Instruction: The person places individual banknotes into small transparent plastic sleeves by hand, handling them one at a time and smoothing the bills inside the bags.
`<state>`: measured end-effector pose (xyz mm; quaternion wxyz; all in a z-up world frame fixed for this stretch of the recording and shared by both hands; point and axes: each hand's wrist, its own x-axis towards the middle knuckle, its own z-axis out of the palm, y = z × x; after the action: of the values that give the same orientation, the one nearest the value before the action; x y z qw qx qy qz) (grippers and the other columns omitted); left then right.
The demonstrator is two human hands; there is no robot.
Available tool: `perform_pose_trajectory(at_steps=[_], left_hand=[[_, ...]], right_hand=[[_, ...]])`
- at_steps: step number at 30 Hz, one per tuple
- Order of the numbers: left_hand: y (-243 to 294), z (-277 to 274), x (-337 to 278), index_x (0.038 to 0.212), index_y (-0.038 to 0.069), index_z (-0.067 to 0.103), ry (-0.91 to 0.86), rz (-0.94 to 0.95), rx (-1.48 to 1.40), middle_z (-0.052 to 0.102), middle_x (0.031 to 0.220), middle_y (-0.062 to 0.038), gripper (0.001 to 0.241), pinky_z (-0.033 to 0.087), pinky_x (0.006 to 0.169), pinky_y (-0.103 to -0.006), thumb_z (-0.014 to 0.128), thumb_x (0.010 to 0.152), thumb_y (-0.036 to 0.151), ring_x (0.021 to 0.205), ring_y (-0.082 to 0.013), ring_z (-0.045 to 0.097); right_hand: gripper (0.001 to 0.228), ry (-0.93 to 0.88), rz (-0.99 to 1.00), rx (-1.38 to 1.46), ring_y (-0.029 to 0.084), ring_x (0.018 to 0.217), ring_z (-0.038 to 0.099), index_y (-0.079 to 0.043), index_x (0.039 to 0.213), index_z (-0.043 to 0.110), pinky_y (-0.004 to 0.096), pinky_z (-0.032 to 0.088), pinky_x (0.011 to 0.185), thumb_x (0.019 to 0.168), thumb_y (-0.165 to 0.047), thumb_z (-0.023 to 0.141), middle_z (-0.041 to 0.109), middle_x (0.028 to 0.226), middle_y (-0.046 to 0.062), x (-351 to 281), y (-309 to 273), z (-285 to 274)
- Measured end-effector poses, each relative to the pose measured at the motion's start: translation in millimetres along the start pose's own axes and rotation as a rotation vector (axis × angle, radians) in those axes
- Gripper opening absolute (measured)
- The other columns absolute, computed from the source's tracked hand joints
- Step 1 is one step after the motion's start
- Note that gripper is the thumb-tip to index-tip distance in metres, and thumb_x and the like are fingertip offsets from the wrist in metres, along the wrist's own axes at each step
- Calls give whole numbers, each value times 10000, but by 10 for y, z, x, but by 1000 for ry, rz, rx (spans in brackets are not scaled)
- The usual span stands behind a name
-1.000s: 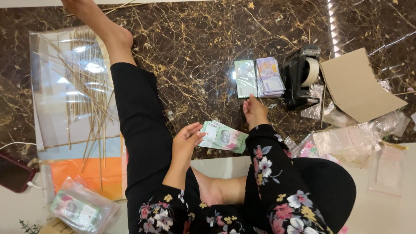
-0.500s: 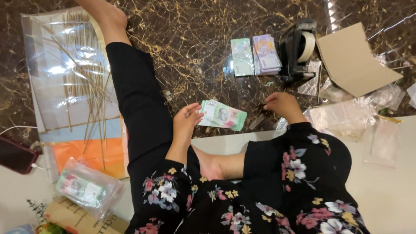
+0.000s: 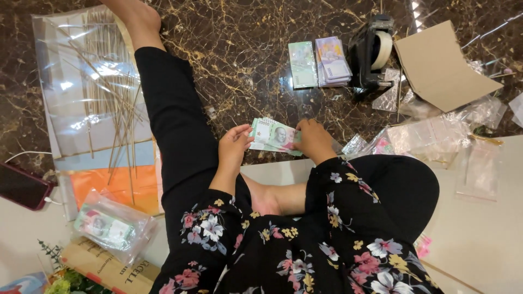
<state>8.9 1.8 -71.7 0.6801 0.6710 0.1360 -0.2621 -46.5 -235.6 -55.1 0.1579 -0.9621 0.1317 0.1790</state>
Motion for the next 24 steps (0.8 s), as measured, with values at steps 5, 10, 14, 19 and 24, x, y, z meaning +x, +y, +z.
perform_pose_trajectory(at_steps=[5,10,14,19,24], left_hand=[[-62,12,38,1298,57,646,10,13,34,698,1241,-172,314,570,907,-379,572,994,88,1070,-277,711],[-67,48,43,1293,47,646,26,5,41,702,1228,-172,322,571,900,-350,571,981,74,1062,-263,712],[-92,46,84,1254,59,681,69,20,87,695,1236,-172,305,568,909,-368,615,957,74,1118,-280,684],[48,66,-9,1372,88,599,58,26,147,548,1441,-202,479,502,1029,-467,731,913,121,1332,-338,533],[-55,103,46,1329,9,608,-46,61,-4,709,1166,-198,513,591,884,-389,781,847,38,1067,-268,685]], right_hand=[[431,49,-16,1,405,1105,656,-87,1100,629,475,580,858,782,-248,871,627,1094,167,5,20,9],[193,91,30,115,350,979,707,-93,1013,689,434,592,801,866,-159,795,670,965,128,9,11,-58],[90,105,43,265,345,920,727,-103,993,729,451,586,766,908,-126,747,722,899,118,28,68,-70],[125,73,11,505,448,1020,695,-38,1055,741,514,545,857,964,-61,657,745,997,232,-41,-87,-376],[202,30,17,824,309,956,696,-58,1150,750,397,571,804,992,-52,623,736,1056,209,-22,3,-365]])
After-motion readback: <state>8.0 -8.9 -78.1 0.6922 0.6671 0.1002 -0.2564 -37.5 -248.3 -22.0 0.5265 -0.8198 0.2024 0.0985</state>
